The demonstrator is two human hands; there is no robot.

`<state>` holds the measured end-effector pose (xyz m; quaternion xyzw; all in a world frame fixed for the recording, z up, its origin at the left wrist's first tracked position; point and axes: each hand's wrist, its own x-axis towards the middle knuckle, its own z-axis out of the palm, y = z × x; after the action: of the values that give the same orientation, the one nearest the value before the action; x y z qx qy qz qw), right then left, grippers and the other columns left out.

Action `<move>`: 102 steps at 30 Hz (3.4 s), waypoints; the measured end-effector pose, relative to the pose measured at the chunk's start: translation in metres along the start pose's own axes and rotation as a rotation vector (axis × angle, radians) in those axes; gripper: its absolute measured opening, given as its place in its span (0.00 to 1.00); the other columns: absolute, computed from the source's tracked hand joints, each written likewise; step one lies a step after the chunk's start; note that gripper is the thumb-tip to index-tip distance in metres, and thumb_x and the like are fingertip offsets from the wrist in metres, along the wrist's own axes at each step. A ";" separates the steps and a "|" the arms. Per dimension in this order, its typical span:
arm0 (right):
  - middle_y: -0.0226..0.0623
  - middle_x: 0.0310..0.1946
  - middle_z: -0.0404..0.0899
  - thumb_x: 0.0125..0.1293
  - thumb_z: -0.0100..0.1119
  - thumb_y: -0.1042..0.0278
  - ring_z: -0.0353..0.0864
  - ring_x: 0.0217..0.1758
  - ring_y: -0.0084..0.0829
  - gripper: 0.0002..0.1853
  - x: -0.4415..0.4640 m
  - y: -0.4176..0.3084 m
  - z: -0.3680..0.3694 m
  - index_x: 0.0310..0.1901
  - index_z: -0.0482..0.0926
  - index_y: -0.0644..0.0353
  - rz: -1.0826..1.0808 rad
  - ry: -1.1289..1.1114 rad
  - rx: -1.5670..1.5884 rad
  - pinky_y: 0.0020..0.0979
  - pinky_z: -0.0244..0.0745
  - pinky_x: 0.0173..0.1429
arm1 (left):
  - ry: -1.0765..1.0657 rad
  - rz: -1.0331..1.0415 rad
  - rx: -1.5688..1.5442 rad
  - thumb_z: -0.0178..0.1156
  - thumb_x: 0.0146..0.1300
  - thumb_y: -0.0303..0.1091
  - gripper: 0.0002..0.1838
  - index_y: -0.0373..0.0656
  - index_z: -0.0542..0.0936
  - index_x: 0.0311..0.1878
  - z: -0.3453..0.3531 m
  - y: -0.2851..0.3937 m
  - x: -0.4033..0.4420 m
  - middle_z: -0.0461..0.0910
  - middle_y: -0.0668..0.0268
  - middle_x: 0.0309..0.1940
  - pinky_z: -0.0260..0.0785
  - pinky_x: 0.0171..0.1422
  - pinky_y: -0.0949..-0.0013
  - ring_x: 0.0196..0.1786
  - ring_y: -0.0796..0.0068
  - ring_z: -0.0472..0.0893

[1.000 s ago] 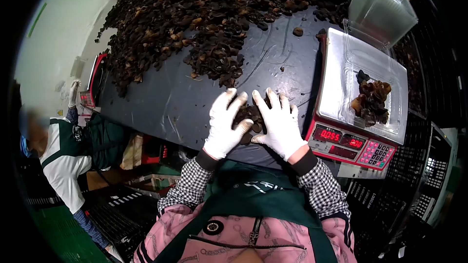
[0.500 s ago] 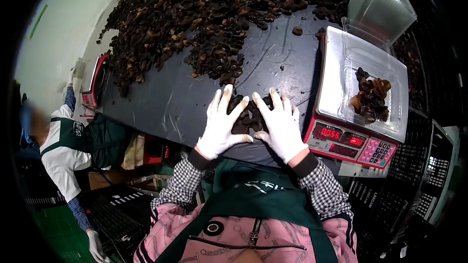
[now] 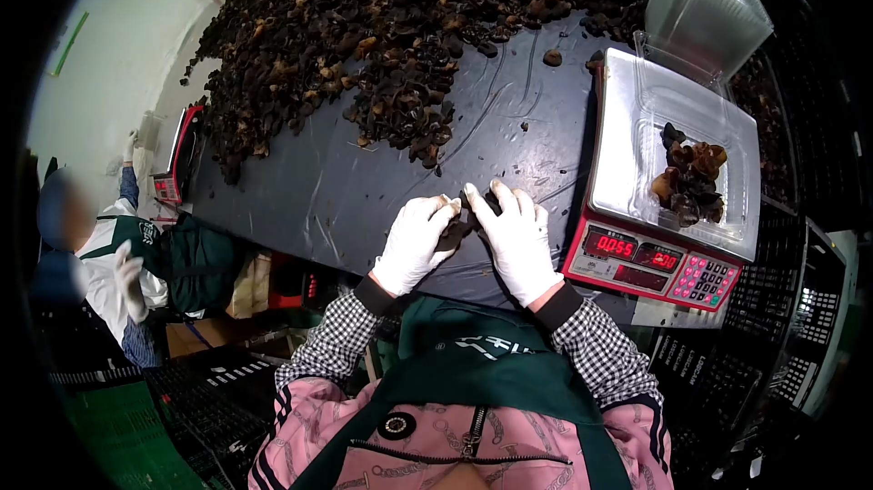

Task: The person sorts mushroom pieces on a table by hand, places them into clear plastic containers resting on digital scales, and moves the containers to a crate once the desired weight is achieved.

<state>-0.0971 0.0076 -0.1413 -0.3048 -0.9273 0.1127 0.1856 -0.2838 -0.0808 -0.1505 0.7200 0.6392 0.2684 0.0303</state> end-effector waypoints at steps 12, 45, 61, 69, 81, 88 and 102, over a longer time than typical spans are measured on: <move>0.40 0.42 0.75 0.62 0.59 0.72 0.79 0.48 0.43 0.15 0.034 -0.002 0.001 0.51 0.76 0.57 0.018 0.206 0.228 0.39 0.83 0.42 | 0.161 -0.005 -0.107 0.71 0.54 0.23 0.23 0.43 0.82 0.56 -0.001 0.009 0.034 0.82 0.59 0.46 0.80 0.46 0.66 0.42 0.61 0.85; 0.41 0.71 0.72 0.61 0.46 0.91 0.66 0.79 0.37 0.35 -0.057 0.184 -0.207 0.71 0.72 0.61 0.305 0.396 0.401 0.36 0.58 0.82 | -0.142 0.443 -0.470 0.71 0.60 0.38 0.20 0.42 0.84 0.54 0.025 0.168 0.211 0.70 0.48 0.71 0.56 0.80 0.49 0.75 0.44 0.65; 0.46 0.68 0.73 0.56 0.49 0.95 0.69 0.77 0.43 0.36 -0.076 0.176 -0.210 0.68 0.74 0.60 0.246 0.422 0.117 0.37 0.62 0.80 | 0.100 0.247 -0.459 0.65 0.65 0.32 0.13 0.40 0.85 0.50 0.038 0.157 0.227 0.79 0.48 0.63 0.68 0.71 0.53 0.67 0.46 0.76; 0.49 0.63 0.79 0.70 0.49 0.84 0.82 0.62 0.37 0.22 -0.084 0.100 -0.205 0.66 0.74 0.70 0.276 0.653 0.557 0.38 0.77 0.67 | 0.182 0.047 -0.166 0.65 0.60 0.23 0.19 0.43 0.84 0.55 0.032 0.084 0.119 0.83 0.57 0.54 0.73 0.65 0.58 0.58 0.56 0.81; 0.39 0.50 0.82 0.81 0.44 0.41 0.85 0.48 0.33 0.29 -0.039 0.006 -0.023 0.66 0.70 0.59 0.933 -0.214 2.299 0.38 0.83 0.47 | 0.017 -0.071 -0.314 0.62 0.58 0.23 0.14 0.42 0.83 0.48 -0.012 0.058 0.065 0.82 0.57 0.51 0.73 0.62 0.58 0.57 0.56 0.80; 0.37 0.39 0.82 0.76 0.49 0.66 0.75 0.32 0.23 0.17 -0.036 0.008 -0.030 0.57 0.80 0.66 0.934 -0.216 1.996 0.23 0.70 0.33 | 0.358 -0.374 0.336 0.68 0.59 0.34 0.30 0.44 0.77 0.66 -0.002 -0.051 0.095 0.67 0.38 0.69 0.65 0.72 0.45 0.68 0.39 0.70; 0.37 0.37 0.83 0.66 0.45 0.77 0.81 0.35 0.26 0.18 -0.047 0.004 -0.024 0.53 0.81 0.70 0.840 -0.260 1.956 0.27 0.79 0.42 | -0.022 0.071 0.084 0.63 0.63 0.28 0.26 0.48 0.78 0.67 0.000 0.035 0.081 0.76 0.57 0.66 0.63 0.72 0.49 0.70 0.52 0.72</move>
<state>-0.0499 -0.0154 -0.1341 -0.3040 -0.2681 0.8931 0.1953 -0.2488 -0.0114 -0.1088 0.7457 0.6237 0.2344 -0.0023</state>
